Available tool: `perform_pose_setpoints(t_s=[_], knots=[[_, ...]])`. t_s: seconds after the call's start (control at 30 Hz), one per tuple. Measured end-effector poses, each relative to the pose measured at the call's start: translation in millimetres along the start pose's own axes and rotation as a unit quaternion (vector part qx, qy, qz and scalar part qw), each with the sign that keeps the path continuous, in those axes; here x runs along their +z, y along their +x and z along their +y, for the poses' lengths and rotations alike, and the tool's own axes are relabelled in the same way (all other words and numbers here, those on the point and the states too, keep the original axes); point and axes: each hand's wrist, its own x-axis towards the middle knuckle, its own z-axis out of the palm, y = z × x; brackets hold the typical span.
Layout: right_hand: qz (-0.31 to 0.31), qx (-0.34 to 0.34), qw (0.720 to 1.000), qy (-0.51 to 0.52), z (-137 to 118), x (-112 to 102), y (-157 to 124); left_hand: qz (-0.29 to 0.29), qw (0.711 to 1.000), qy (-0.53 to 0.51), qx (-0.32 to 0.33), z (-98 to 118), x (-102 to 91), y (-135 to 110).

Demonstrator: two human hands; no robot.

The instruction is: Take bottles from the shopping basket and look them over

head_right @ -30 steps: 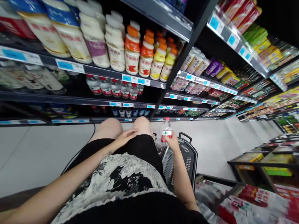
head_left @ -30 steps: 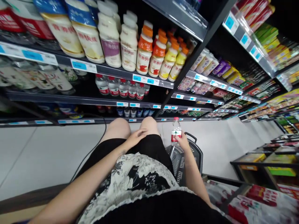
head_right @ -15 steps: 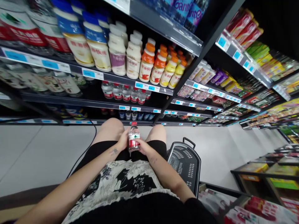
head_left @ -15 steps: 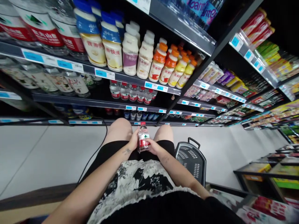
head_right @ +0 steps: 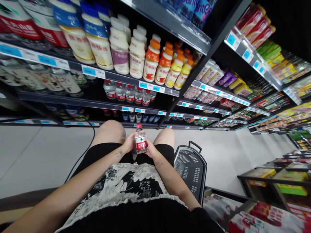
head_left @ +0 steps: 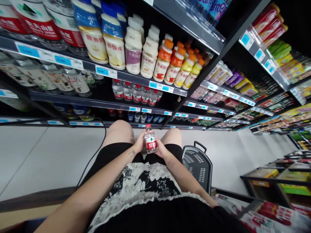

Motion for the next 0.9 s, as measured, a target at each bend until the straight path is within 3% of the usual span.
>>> perform_pose_setpoints(t_s=[0.27, 0.5, 0.9], knots=[[-0.011, -0.014, 0.999, 0.035, -1.9, 0.2, -8.6, -0.038, 0.999, 0.027, -0.015, -5.1, -4.1, 5.7], [0.002, -0.014, 0.998, 0.062, -4.4, 5.7, -9.4, -0.031, 0.999, 0.022, -0.014, -6.4, -9.6, 9.2], [-0.011, -0.026, 0.999, 0.018, -2.8, 3.7, -8.4, -0.051, 0.999, 0.015, 0.0, -13.5, -17.4, 18.9]])
